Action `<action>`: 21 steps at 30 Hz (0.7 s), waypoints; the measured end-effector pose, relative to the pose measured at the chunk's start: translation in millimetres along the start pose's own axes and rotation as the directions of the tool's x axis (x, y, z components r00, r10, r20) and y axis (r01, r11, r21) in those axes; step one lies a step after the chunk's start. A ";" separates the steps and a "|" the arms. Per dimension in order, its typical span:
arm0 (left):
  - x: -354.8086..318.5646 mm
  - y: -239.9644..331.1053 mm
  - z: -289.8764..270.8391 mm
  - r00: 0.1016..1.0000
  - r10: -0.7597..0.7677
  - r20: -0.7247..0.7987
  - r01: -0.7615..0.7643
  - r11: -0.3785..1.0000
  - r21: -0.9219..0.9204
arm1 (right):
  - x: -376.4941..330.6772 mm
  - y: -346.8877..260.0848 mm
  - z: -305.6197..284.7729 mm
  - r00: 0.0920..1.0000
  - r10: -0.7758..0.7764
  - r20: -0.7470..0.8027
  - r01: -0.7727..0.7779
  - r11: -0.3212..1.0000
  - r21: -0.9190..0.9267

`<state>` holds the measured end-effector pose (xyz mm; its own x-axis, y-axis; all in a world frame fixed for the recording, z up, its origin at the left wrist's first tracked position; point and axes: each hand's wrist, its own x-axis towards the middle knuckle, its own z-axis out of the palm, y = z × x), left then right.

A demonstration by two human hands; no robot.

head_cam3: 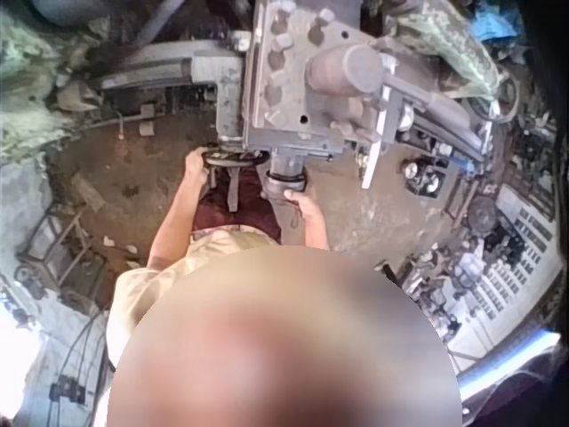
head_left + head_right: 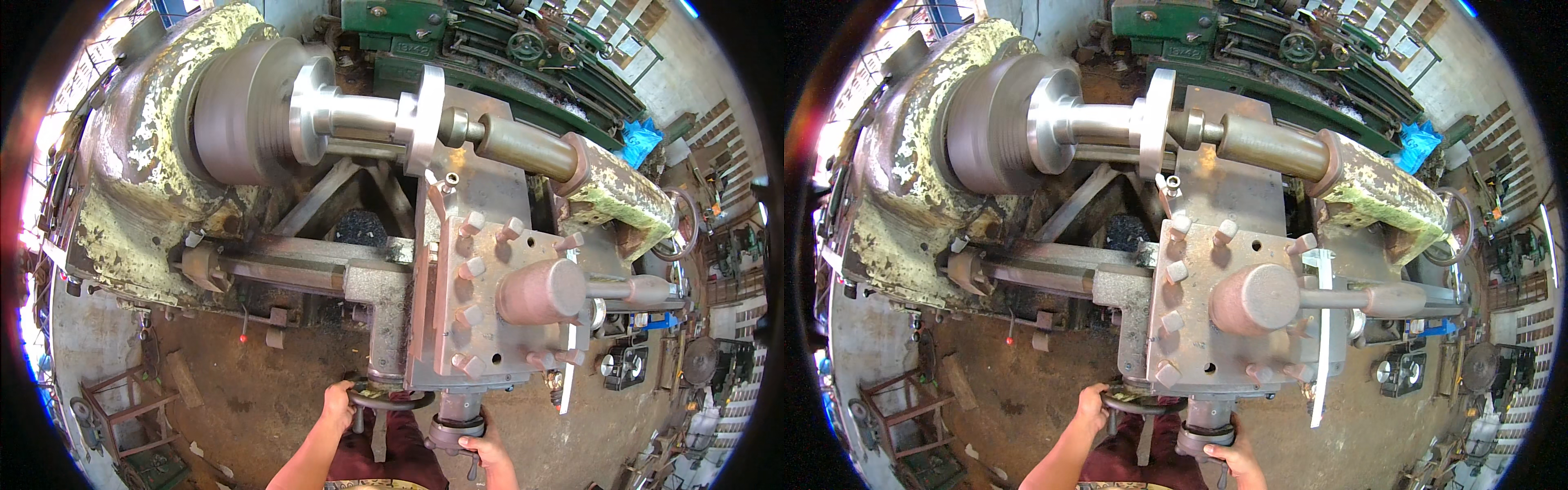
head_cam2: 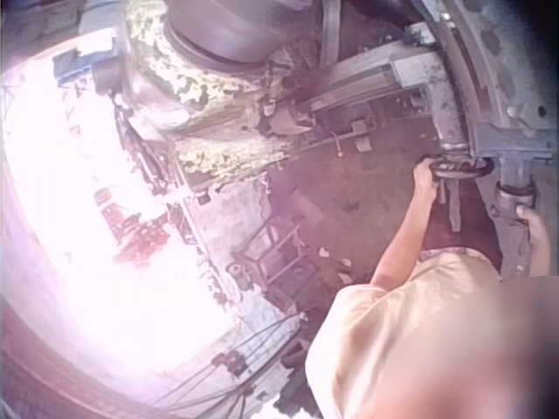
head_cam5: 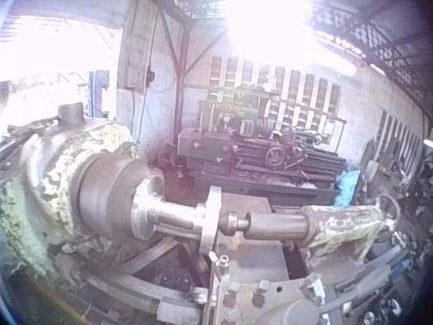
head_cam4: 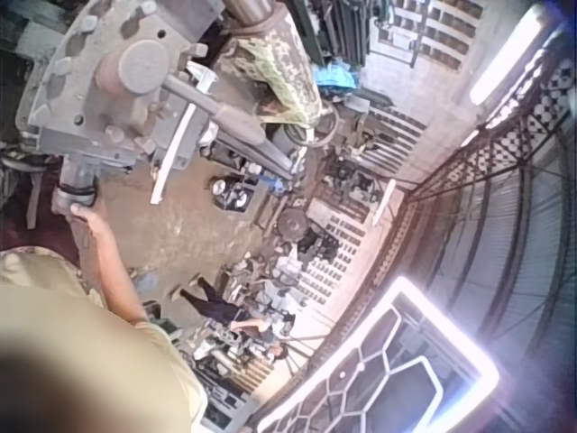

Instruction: The person uses a caliper to measure the diameter of a rotating metal workpiece mounted on a lathe. They adjust the caliper, take multiple measurements, and operate the lathe controls between checks.

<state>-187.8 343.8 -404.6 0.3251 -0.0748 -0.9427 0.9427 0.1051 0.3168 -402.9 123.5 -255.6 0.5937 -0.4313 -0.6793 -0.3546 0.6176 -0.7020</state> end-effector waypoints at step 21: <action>-1.3 0.3 2.2 1.000 0.004 0.000 -0.004 0.999 -0.039 | 1.1 0.2 6.7 0.992 -0.124 -0.029 0.116 0.975 -0.191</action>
<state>-187.8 341.7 -403.0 0.3291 -0.0746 -0.9414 0.9377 0.1435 0.3164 -397.5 127.6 -255.0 0.6115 -0.5235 -0.5933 -0.4149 0.4263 -0.8038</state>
